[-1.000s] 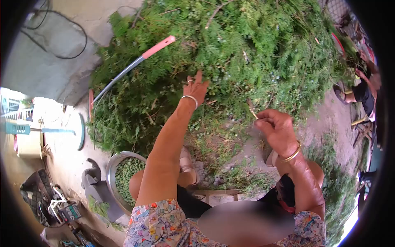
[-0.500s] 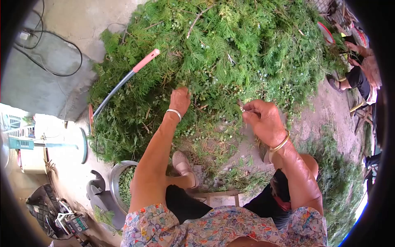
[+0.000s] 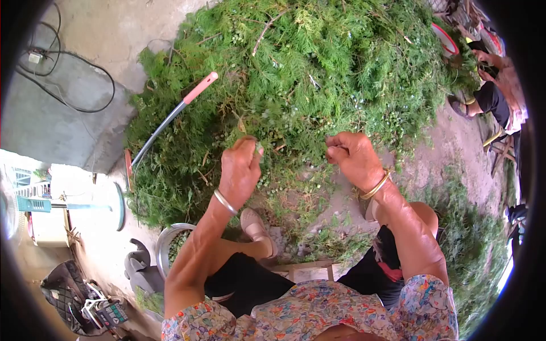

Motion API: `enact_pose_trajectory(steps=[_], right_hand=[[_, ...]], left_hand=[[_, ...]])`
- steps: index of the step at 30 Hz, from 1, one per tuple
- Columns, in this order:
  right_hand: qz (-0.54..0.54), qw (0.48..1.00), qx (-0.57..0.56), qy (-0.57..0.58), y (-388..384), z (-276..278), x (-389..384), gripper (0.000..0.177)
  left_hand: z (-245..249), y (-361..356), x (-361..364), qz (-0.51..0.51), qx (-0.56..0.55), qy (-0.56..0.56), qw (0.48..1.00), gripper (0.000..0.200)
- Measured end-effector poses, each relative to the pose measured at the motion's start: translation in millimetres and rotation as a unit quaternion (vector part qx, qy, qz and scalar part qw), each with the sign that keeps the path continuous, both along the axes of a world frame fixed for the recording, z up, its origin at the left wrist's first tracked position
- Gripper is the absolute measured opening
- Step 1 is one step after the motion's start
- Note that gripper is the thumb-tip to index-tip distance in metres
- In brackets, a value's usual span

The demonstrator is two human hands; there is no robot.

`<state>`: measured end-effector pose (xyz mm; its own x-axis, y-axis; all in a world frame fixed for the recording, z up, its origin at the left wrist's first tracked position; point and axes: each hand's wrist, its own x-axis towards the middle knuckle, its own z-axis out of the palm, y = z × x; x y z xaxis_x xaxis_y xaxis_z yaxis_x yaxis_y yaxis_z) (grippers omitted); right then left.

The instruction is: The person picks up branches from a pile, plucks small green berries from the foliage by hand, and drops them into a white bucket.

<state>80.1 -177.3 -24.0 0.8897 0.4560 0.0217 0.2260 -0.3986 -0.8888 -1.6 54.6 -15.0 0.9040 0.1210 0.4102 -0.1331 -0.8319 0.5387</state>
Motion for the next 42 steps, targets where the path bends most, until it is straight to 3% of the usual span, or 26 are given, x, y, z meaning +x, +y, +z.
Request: enact_pose_trajectory(steps=[2,3,5,7,11,13,17,19,20,24,26,30,32,33,35,36,37,39,40,41,42], right_hand=[[0.021,0.999,-0.011,0.023,1.9,-3.8,-1.8,0.014],[0.054,0.996,-0.048,0.055,3.4,-4.0,-1.6,0.016],[0.092,0.988,-0.086,0.087,11.2,-2.4,-6.0,0.020],[0.092,0.956,-0.029,0.277,19.9,-0.5,-14.8,0.039],[0.095,0.942,-0.094,0.309,35.1,-9.3,-22.7,0.043],[0.002,0.888,0.008,0.459,40.4,-3.0,-26.1,0.031],[0.031,0.902,0.020,0.431,47.3,-33.9,-37.6,0.030],[0.137,0.883,0.056,0.446,40.7,-53.3,-44.7,0.022],[0.241,0.925,0.007,0.294,39.7,-59.8,-43.0,0.013],[0.207,0.936,0.037,0.283,35.5,-71.8,-46.1,0.013],[0.169,0.882,0.041,0.437,28.2,-63.4,-38.0,0.024],[0.104,0.844,0.095,0.517,13.4,-48.6,-44.0,0.027],[0.139,0.801,0.236,0.532,6.4,-33.1,-45.0,0.025],[0.135,0.802,0.238,0.532,7.1,-27.7,-45.8,0.025],[0.120,0.902,0.068,0.410,10.9,-18.8,-44.9,0.022],[0.181,0.942,0.037,0.280,16.2,-24.6,-42.4,0.024],[0.177,0.944,0.039,0.277,13.7,-24.2,-40.5,0.024],[0.131,0.939,0.030,0.317,15.0,-12.2,-40.6,0.023],[0.114,0.971,-0.064,0.201,15.9,-5.6,-39.7,0.028],[0.110,0.972,-0.063,0.200,16.4,-6.3,-40.6,0.028],[0.094,0.983,-0.101,0.118,17.1,-8.1,-41.3,0.031]], left_hand=[[13.8,-17.0,-19.5,-0.013,-0.026,0.066,0.997,0.011],[7.1,-20.4,-29.1,-0.068,0.028,0.031,0.997,0.012],[-0.7,-29.6,-43.5,-0.084,0.019,0.015,0.996,0.020],[3.7,-36.2,-48.6,-0.104,0.018,0.015,0.994,0.025],[5.3,-56.0,-61.7,-0.185,0.072,-0.026,0.980,0.031],[3.3,-68.3,-75.2,-0.219,0.070,-0.017,0.973,0.030],[2.6,-67.1,-78.5,-0.284,0.106,-0.004,0.953,0.035],[3.9,-74.6,-82.6,-0.319,0.071,-0.026,0.945,0.035],[4.4,-78.0,-83.3,-0.355,0.034,-0.050,0.933,0.035],[1.2,-80.7,-79.1,-0.336,-0.064,0.019,0.939,0.035],[-2.0,-77.7,-70.4,-0.335,-0.091,0.023,0.938,0.035],[8.7,-74.1,-51.9,-0.311,-0.141,0.017,0.940,0.025],[19.1,-65.9,-44.1,-0.289,-0.155,0.021,0.944,0.021],[24.3,-59.1,-39.7,-0.241,-0.201,0.039,0.949,0.018],[25.2,-51.0,-30.7,-0.196,-0.244,0.056,0.948,0.016],[21.0,-48.4,-25.0,-0.161,-0.357,0.086,0.916,0.017],[19.1,-46.9,-19.9,-0.123,-0.463,0.115,0.870,0.019],[19.0,-48.4,-14.0,-0.114,-0.492,0.135,0.853,0.020],[17.4,-51.6,-11.6,-0.144,-0.561,0.122,0.806,0.021],[16.5,-55.3,-9.4,-0.172,-0.626,0.109,0.753,0.022],[20.9,-60.9,-7.5,-0.197,-0.653,0.100,0.724,0.022]])
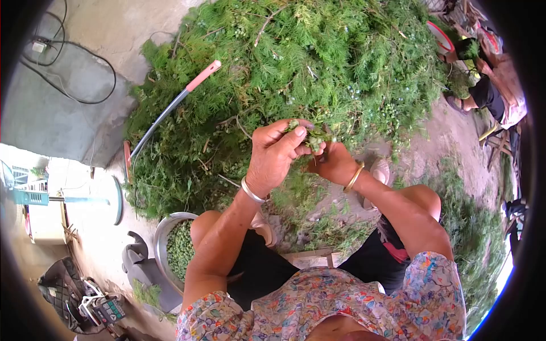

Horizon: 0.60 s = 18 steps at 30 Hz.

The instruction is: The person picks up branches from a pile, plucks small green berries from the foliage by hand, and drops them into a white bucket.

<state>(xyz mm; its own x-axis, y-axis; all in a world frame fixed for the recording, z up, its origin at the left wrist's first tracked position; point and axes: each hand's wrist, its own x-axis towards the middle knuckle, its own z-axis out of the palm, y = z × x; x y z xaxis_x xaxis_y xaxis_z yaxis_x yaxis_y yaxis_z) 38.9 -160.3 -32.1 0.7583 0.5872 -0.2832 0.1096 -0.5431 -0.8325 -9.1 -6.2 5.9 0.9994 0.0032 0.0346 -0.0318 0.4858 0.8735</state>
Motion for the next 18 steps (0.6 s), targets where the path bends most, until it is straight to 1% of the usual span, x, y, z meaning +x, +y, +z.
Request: enact_pose_trajectory(steps=[2,3,5,6,7,9,10,11,13,14,15,16,17,18], right_hand=[[0.009,0.983,-0.079,-0.165,2.6,4.8,-3.2,0.039],[0.008,0.983,-0.080,-0.165,1.0,-3.1,-0.9,0.039],[0.059,0.949,0.002,-0.310,-1.9,-35.4,8.6,0.034],[0.053,0.980,0.045,-0.186,1.6,-39.0,10.9,0.029],[0.054,0.980,0.045,-0.186,3.4,-41.1,10.3,0.029],[-0.102,0.990,0.026,-0.095,12.1,-39.8,7.9,0.022],[-0.063,0.996,0.029,-0.064,11.5,-4.4,7.7,0.020],[-0.062,0.996,0.028,-0.065,11.2,-8.7,13.1,0.020],[-0.170,0.967,0.188,-0.004,12.9,-3.8,21.5,0.021],[-0.208,0.959,0.191,0.019,4.8,5.9,27.3,0.020],[-0.207,0.959,0.191,0.016,3.3,4.7,34.5,0.020],[-0.267,0.917,0.283,0.085,-2.6,-0.4,43.9,0.014],[-0.322,0.858,0.370,0.154,-9.1,-5.0,52.2,0.014],[-0.322,0.858,0.372,0.151,-16.4,-7.9,60.7,0.014]], left_hand=[[1.8,-2.0,4.2,-0.012,-0.005,-0.021,1.000,0.023],[2.2,-1.9,6.3,-0.020,-0.010,-0.041,0.999,0.024],[0.9,1.7,11.9,-0.021,-0.025,-0.045,0.998,0.025],[0.8,4.3,14.3,-0.022,-0.039,-0.048,0.998,0.027],[1.6,6.8,16.4,-0.021,-0.039,-0.048,0.998,0.027],[3.6,11.0,20.3,-0.004,-0.053,-0.076,0.996,0.031],[7.2,11.6,21.0,0.027,-0.034,-0.081,0.996,0.033],[8.8,16.1,22.1,0.029,-0.034,-0.082,0.996,0.033],[13.5,32.0,21.9,0.101,0.042,-0.038,0.993,0.037],[15.5,38.2,20.8,0.145,0.077,-0.003,0.986,0.040],[10.1,46.2,22.0,0.180,0.077,0.027,0.980,0.040],[2.8,53.8,22.3,0.206,0.064,0.058,0.975,0.038],[-3.2,59.6,21.9,0.230,0.052,0.091,0.968,0.036],[-5.1,62.0,20.7,0.229,0.051,0.088,0.968,0.036]])
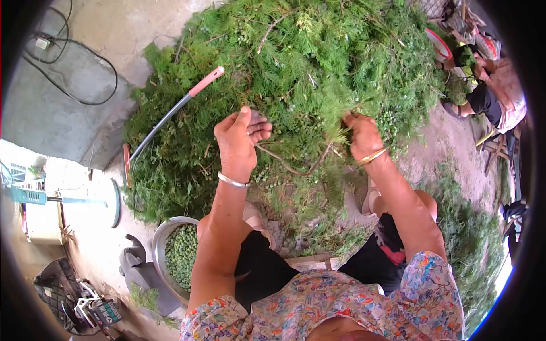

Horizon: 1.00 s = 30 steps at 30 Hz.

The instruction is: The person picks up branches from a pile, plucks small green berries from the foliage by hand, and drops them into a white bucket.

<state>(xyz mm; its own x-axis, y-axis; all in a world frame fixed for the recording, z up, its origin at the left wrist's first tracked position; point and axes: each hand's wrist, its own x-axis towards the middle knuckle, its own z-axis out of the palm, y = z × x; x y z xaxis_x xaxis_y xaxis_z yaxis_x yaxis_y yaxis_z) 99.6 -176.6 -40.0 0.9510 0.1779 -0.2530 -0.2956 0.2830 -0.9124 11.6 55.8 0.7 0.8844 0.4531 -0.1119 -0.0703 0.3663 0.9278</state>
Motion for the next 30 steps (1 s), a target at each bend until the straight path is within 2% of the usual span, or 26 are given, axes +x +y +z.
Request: enact_pose_trajectory(steps=[2,3,5,6,7,9,10,12,13,15,17,19,21,23,25,27,29,30], right_hand=[[-0.054,0.993,0.088,0.050,-12.4,-0.5,14.6,0.018],[-0.057,0.993,0.088,0.046,-16.1,14.0,13.6,0.018],[-0.085,0.983,0.145,0.076,-25.1,51.6,7.3,0.019],[-0.017,0.988,0.154,0.008,-37.0,51.4,10.0,0.021],[-0.018,0.988,0.153,0.007,-46.8,49.9,14.3,0.021],[-0.013,0.954,0.299,0.032,-63.0,43.3,24.4,0.016],[-0.001,0.955,0.295,0.009,-68.7,40.3,25.2,0.015],[-0.001,0.945,0.328,0.022,-75.3,41.1,23.1,0.015],[0.000,0.933,0.359,0.036,-77.9,43.3,21.3,0.016],[0.002,0.939,0.342,0.031,-79.1,46.9,18.2,0.017],[0.072,0.898,0.433,0.034,-80.5,48.2,17.5,0.011],[0.058,0.904,0.422,0.027,-76.9,54.5,17.0,0.011],[0.063,0.919,0.388,0.016,-72.9,56.9,15.0,0.011],[0.048,0.922,0.383,0.025,-71.5,58.7,16.1,0.014],[0.110,0.899,0.424,-0.016,-74.5,54.3,21.4,0.017],[0.093,0.897,0.433,-0.001,-76.7,54.1,21.9,0.018],[-0.068,0.955,0.282,0.061,-78.6,56.0,24.3,0.018],[-0.045,0.981,0.182,0.050,-89.3,45.5,30.8,0.020]], left_hand=[[-2.7,1.2,-2.5,0.024,-0.092,0.035,0.995,0.024],[-7.2,0.5,-3.2,0.020,-0.092,0.031,0.995,0.024],[-21.7,-0.9,-4.0,0.038,-0.169,0.071,0.982,0.013],[-31.8,-0.5,-2.8,0.025,-0.201,0.110,0.973,0.010],[-36.5,-4.9,-2.8,0.018,-0.212,0.145,0.966,0.012],[-43.2,-16.1,-2.6,-0.036,-0.232,0.181,0.955,0.020],[-41.5,-26.5,-2.5,-0.037,-0.232,0.180,0.955,0.020],[-37.8,-49.8,-2.3,-0.073,-0.247,0.269,0.928,0.033],[-45.0,-55.6,-0.9,-0.073,-0.247,0.269,0.928,0.033],[-58.5,-65.2,5.8,-0.191,-0.303,0.220,0.907,0.041],[-58.7,-69.9,12.8,-0.214,-0.309,0.184,0.908,0.039],[-58.3,-65.4,22.0,-0.206,-0.277,0.135,0.929,0.034],[-57.3,-64.8,25.3,-0.206,-0.312,0.129,0.918,0.029],[-56.3,-76.2,24.9,-0.197,-0.298,0.190,0.915,0.025],[-54.4,-84.3,24.5,-0.190,-0.311,0.226,0.903,0.023],[-51.0,-85.7,24.9,-0.220,-0.323,0.156,0.907,0.023],[-38.2,-78.3,29.4,-0.174,-0.284,0.068,0.941,0.023],[-28.5,-72.8,31.1,-0.167,-0.254,0.058,0.951,0.024]])
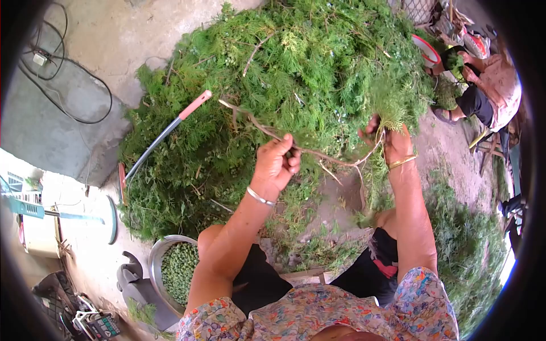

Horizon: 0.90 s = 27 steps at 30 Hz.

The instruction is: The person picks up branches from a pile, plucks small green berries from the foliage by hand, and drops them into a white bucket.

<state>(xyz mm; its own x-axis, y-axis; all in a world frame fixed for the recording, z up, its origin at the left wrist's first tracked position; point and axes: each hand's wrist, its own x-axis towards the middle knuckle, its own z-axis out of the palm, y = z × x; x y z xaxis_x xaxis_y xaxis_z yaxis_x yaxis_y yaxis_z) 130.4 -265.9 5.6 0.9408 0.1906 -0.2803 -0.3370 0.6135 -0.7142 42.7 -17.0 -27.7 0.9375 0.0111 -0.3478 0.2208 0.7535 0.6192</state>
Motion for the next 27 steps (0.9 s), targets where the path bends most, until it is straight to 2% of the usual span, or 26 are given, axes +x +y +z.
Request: enact_pose_trajectory(steps=[1,3,4,5,6,7,8,10,11,12,13,14,15,17,18,19,21,22,25,27], right_hand=[[0.002,1.000,0.000,-0.002,-7.0,-11.4,6.5,0.020],[-0.042,0.973,-0.219,0.056,-12.3,-29.4,15.3,0.023],[-0.058,0.954,-0.295,0.004,-12.8,-37.0,11.6,0.023],[-0.054,0.954,-0.296,0.002,-16.2,-38.8,14.5,0.023],[0.053,0.870,-0.475,-0.121,-16.5,-32.9,13.8,0.023],[0.156,0.729,-0.623,-0.237,-15.8,-26.9,11.8,0.023],[0.108,0.685,-0.699,-0.178,-6.0,-24.5,10.6,0.024],[0.066,0.642,-0.698,-0.312,16.2,-14.5,-7.7,0.036],[0.107,0.704,-0.618,-0.334,27.1,-7.1,-14.3,0.038],[0.146,0.758,-0.530,-0.351,39.6,-1.9,-20.5,0.039],[0.152,0.827,-0.420,-0.342,59.0,-1.0,-28.6,0.038],[0.150,0.884,-0.305,-0.322,70.9,-3.8,-36.9,0.037],[0.148,0.885,-0.308,-0.317,76.3,-0.4,-40.2,0.037],[0.180,0.934,-0.210,-0.227,81.2,10.2,-42.8,0.032],[0.139,0.918,-0.290,-0.230,83.7,6.5,-40.9,0.025],[0.138,0.919,-0.291,-0.229,82.1,6.4,-40.4,0.025],[0.110,0.938,-0.299,-0.138,77.8,6.2,-40.9,0.026],[0.084,0.965,-0.232,-0.093,80.7,4.4,-40.4,0.031],[0.023,0.970,-0.234,-0.063,72.3,2.0,-32.1,0.029],[-0.017,0.975,-0.218,-0.036,65.2,5.2,-23.6,0.026]], left_hand=[[6.4,5.6,1.6,0.011,0.029,-0.013,0.999,0.025],[10.6,11.5,2.6,0.022,0.071,-0.040,0.996,0.026],[14.9,13.0,2.2,0.019,0.114,-0.057,0.992,0.025],[17.4,14.3,0.8,0.016,0.156,-0.071,0.985,0.025],[18.0,14.6,0.4,0.022,0.172,-0.080,0.982,0.022],[19.5,13.4,-0.1,0.024,0.171,-0.078,0.982,0.022],[22.1,10.2,-0.3,0.035,0.242,-0.083,0.966,0.021],[22.1,-0.6,2.4,0.061,0.367,-0.096,0.923,0.022],[15.1,-3.9,4.9,0.057,0.365,-0.098,0.924,0.022],[2.8,-6.1,8.3,0.047,0.482,-0.126,0.866,0.023],[-5.0,-9.2,9.4,0.035,0.591,-0.153,0.791,0.024],[8.5,-21.1,1.6,-0.009,0.730,-0.152,0.667,0.024],[5.0,-26.6,-1.3,-0.014,0.728,-0.152,0.668,0.024],[-1.0,-39.0,-4.7,0.001,0.786,-0.223,0.577,0.025],[-2.8,-43.8,-5.7,-0.027,0.787,-0.211,0.579,0.022],[-3.4,-46.7,-7.0,-0.028,0.786,-0.212,0.580,0.022],[-3.9,-51.3,-10.4,-0.060,0.786,-0.227,0.572,0.024],[-5.2,-52.1,-10.7,-0.062,0.784,-0.228,0.573,0.024],[-4.9,-51.3,-10.2,-0.063,0.750,-0.266,0.603,0.022],[3.4,-43.3,-13.3,-0.138,0.611,-0.300,0.719,0.018]])
